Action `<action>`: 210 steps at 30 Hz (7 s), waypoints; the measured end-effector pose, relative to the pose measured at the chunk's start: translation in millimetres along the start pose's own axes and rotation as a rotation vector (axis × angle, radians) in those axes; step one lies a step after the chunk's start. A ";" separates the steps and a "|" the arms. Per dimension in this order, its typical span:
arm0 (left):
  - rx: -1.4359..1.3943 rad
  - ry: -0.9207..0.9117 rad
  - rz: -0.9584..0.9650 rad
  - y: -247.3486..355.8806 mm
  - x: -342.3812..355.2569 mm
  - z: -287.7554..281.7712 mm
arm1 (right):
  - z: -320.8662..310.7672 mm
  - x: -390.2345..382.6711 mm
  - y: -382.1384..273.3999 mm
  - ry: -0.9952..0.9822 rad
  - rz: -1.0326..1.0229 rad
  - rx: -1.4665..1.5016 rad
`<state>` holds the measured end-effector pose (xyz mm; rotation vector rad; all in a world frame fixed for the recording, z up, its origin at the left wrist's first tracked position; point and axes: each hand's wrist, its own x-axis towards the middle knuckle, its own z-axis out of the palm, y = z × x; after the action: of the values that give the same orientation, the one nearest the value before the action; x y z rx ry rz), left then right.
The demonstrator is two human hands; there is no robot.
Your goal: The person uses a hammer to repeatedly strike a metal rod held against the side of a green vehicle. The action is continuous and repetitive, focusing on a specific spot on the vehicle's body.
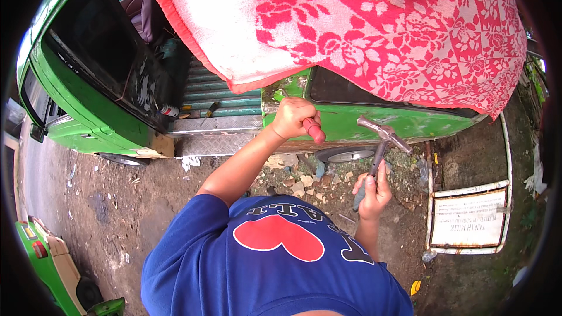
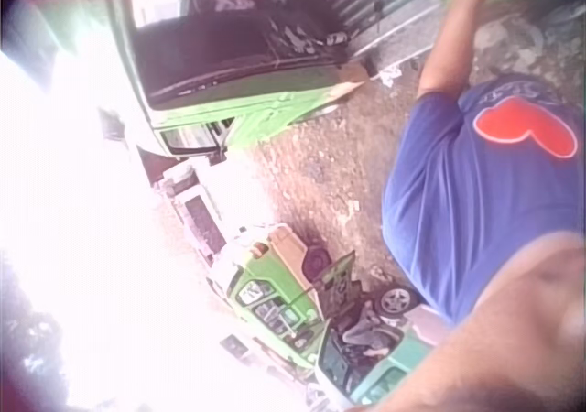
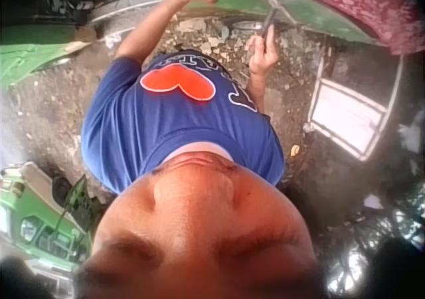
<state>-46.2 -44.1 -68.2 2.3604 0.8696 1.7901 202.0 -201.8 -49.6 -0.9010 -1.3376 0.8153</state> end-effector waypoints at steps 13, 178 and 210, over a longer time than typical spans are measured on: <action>0.052 -0.085 0.051 5.8 -13.9 1.9 | -4.7 -12.3 5.3 -0.036 0.097 0.017; 0.123 -0.987 0.024 1.8 44.3 9.0 | 123.4 -77.1 11.3 0.683 0.273 0.166; 0.069 -0.766 -0.029 -9.9 47.0 4.0 | 129.4 -55.4 1.9 0.588 0.234 0.324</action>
<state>-38.6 -12.9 -32.3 2.7049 0.8255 0.7090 69.0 -241.1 -73.5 -0.9496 -0.5767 0.8308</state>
